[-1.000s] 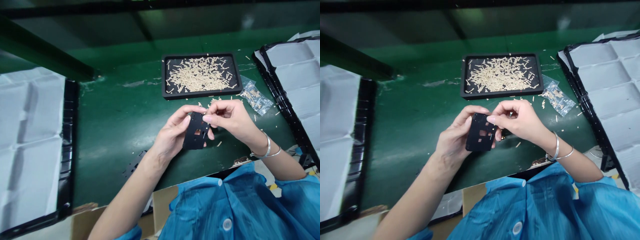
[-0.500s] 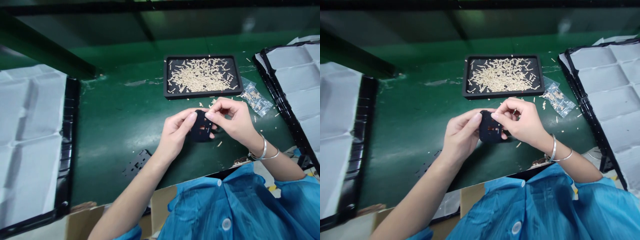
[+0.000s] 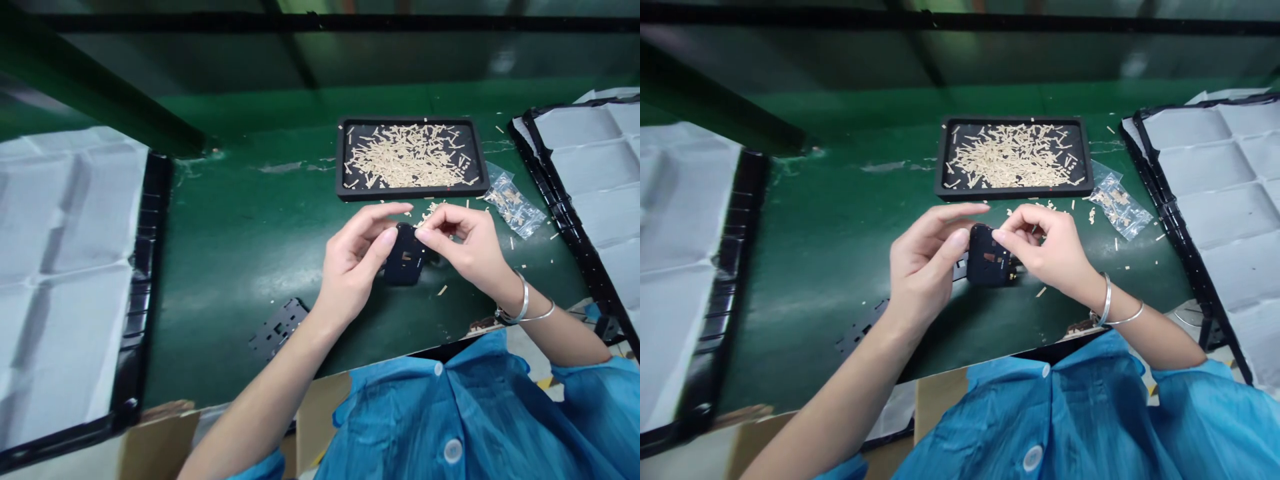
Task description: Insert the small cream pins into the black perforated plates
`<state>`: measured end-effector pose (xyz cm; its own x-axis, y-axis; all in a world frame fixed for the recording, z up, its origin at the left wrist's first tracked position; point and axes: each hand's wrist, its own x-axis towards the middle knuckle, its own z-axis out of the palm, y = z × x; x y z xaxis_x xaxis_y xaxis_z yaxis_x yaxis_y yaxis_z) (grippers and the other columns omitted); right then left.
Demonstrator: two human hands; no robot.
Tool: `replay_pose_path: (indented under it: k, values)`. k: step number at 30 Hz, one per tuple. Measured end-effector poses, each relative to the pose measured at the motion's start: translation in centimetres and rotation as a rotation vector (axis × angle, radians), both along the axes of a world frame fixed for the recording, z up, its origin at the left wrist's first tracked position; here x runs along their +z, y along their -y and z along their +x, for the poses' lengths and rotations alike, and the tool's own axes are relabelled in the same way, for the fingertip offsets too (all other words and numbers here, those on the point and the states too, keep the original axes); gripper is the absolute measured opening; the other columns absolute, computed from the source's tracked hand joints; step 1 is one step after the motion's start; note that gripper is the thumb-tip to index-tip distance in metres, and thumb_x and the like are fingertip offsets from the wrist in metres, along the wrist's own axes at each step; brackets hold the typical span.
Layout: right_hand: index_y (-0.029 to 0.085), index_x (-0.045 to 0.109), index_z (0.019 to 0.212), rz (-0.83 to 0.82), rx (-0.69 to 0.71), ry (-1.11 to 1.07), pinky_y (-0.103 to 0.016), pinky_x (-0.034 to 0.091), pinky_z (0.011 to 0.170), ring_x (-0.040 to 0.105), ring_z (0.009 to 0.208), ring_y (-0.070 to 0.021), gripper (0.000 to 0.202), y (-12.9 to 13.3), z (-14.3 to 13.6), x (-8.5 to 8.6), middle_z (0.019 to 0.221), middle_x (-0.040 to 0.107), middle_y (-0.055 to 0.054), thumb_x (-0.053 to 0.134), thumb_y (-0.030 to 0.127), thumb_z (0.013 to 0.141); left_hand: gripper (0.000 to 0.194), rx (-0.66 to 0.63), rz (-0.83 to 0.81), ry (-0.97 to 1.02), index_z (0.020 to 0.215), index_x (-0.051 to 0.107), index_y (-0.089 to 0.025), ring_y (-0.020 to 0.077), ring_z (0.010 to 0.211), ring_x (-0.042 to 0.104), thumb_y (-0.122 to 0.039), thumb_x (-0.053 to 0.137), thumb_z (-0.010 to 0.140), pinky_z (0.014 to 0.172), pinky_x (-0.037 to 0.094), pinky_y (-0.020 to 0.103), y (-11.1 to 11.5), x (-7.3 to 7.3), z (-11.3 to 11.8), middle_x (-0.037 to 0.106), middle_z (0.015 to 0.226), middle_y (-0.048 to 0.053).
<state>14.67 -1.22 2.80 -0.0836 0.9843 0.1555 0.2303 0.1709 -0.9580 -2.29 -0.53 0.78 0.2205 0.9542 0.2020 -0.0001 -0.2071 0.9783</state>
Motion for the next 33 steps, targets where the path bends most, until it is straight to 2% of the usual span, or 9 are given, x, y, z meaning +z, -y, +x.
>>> replay_pose_path:
  k: [10, 13, 16, 20, 23, 25, 28, 30, 33]
  values:
    - [0.016, 0.065, 0.067, -0.211, 0.115, -0.095, -0.024, 0.042, 0.052, 0.053, 0.051, -0.0092, 0.030, -1.0, 0.5, -0.3, 0.059, 0.062, 0.002, 0.079, 0.044, 0.067, 0.015, 0.047, -0.136, -0.035, 0.085, 0.067, -0.018, 0.0126, 0.054, 0.065, -0.033, 0.065, 0.084, 0.057, 0.052, 0.023, 0.0, 1.1, 0.5, 0.070, 0.064, -0.001]
    - [0.017, 0.068, 0.068, -0.186, 0.047, -0.046, -0.024, 0.044, 0.050, 0.053, 0.048, -0.0096, 0.026, -0.8, 0.7, 0.3, 0.055, 0.061, 0.002, 0.078, 0.041, 0.069, 0.019, 0.092, -0.120, -0.055, 0.100, 0.065, -0.020, 0.0162, 0.073, 0.069, -0.032, 0.062, 0.086, 0.066, 0.052, 0.026, -0.5, 1.2, 0.3, 0.073, 0.078, 0.001]
    - [0.019, 0.072, 0.073, 0.014, -0.131, 0.176, -0.028, 0.048, 0.054, 0.057, 0.052, -0.0125, 0.015, -1.5, 1.4, 1.4, 0.060, 0.066, 0.000, 0.073, 0.033, 0.076, 0.034, 0.204, -0.063, 0.000, 0.117, 0.055, -0.023, 0.0199, 0.097, 0.066, -0.034, 0.061, 0.085, 0.078, 0.051, 0.030, -1.2, 0.9, -0.1, 0.070, 0.106, 0.006]
    - [0.021, 0.074, 0.085, 0.379, -0.343, 0.626, -0.038, 0.052, 0.078, 0.067, 0.082, -0.0214, 0.017, -6.7, 3.4, 2.4, 0.087, 0.074, -0.007, 0.060, 0.030, 0.088, 0.036, 0.232, -0.073, 0.051, 0.116, 0.051, -0.022, 0.0205, 0.102, 0.063, -0.033, 0.061, 0.083, 0.084, 0.048, 0.034, -2.2, 0.0, -0.5, 0.067, 0.110, 0.008]
    - [0.018, 0.072, 0.105, 0.339, -0.492, 0.881, -0.042, 0.048, 0.088, 0.067, 0.096, -0.0271, 0.024, -11.4, 4.9, 2.4, 0.101, 0.074, -0.011, 0.056, 0.025, 0.089, 0.035, 0.227, -0.083, 0.054, 0.112, 0.051, -0.020, 0.0204, 0.100, 0.062, -0.032, 0.061, 0.080, 0.086, 0.048, 0.036, -2.7, -0.6, -0.6, 0.066, 0.108, 0.008]
    - [0.017, 0.067, 0.117, 0.288, -0.518, 0.936, -0.042, 0.049, 0.083, 0.068, 0.089, -0.0271, 0.033, -12.5, 5.2, 2.2, 0.093, 0.075, -0.010, 0.060, 0.026, 0.085, 0.034, 0.237, -0.092, 0.049, 0.110, 0.051, -0.020, 0.0202, 0.100, 0.062, -0.032, 0.061, 0.080, 0.087, 0.047, 0.036, -3.0, -0.7, -0.6, 0.066, 0.108, 0.008]
    - [0.019, 0.072, 0.098, 0.282, -0.411, 0.916, -0.035, 0.048, 0.075, 0.066, 0.078, -0.0213, 0.020, -10.0, 4.1, 1.7, 0.086, 0.074, -0.006, 0.060, 0.023, 0.084, 0.033, 0.228, -0.111, 0.050, 0.109, 0.051, -0.019, 0.0193, 0.098, 0.062, -0.031, 0.060, 0.080, 0.088, 0.046, 0.036, -3.0, -0.6, -0.5, 0.065, 0.107, 0.008]
    - [0.019, 0.072, 0.080, 0.221, -0.165, 0.894, -0.030, 0.046, 0.071, 0.065, 0.076, -0.0183, 0.014, -7.0, 2.7, 1.3, 0.085, 0.074, -0.004, 0.058, 0.017, 0.083, 0.033, 0.213, -0.111, 0.055, 0.110, 0.051, -0.018, 0.0189, 0.098, 0.062, -0.031, 0.060, 0.081, 0.089, 0.046, 0.036, -2.7, -0.4, -0.4, 0.065, 0.107, 0.008]
    - [0.019, 0.070, 0.081, 0.012, 0.214, 0.948, -0.028, 0.041, 0.065, 0.063, 0.074, -0.0176, 0.005, -3.2, 0.4, 0.8, 0.082, 0.072, -0.002, 0.066, 0.023, 0.080, 0.032, 0.200, -0.107, 0.062, 0.109, 0.053, -0.018, 0.0198, 0.101, 0.062, -0.032, 0.061, 0.081, 0.091, 0.046, 0.036, -2.4, -0.2, -0.2, 0.066, 0.108, 0.008]
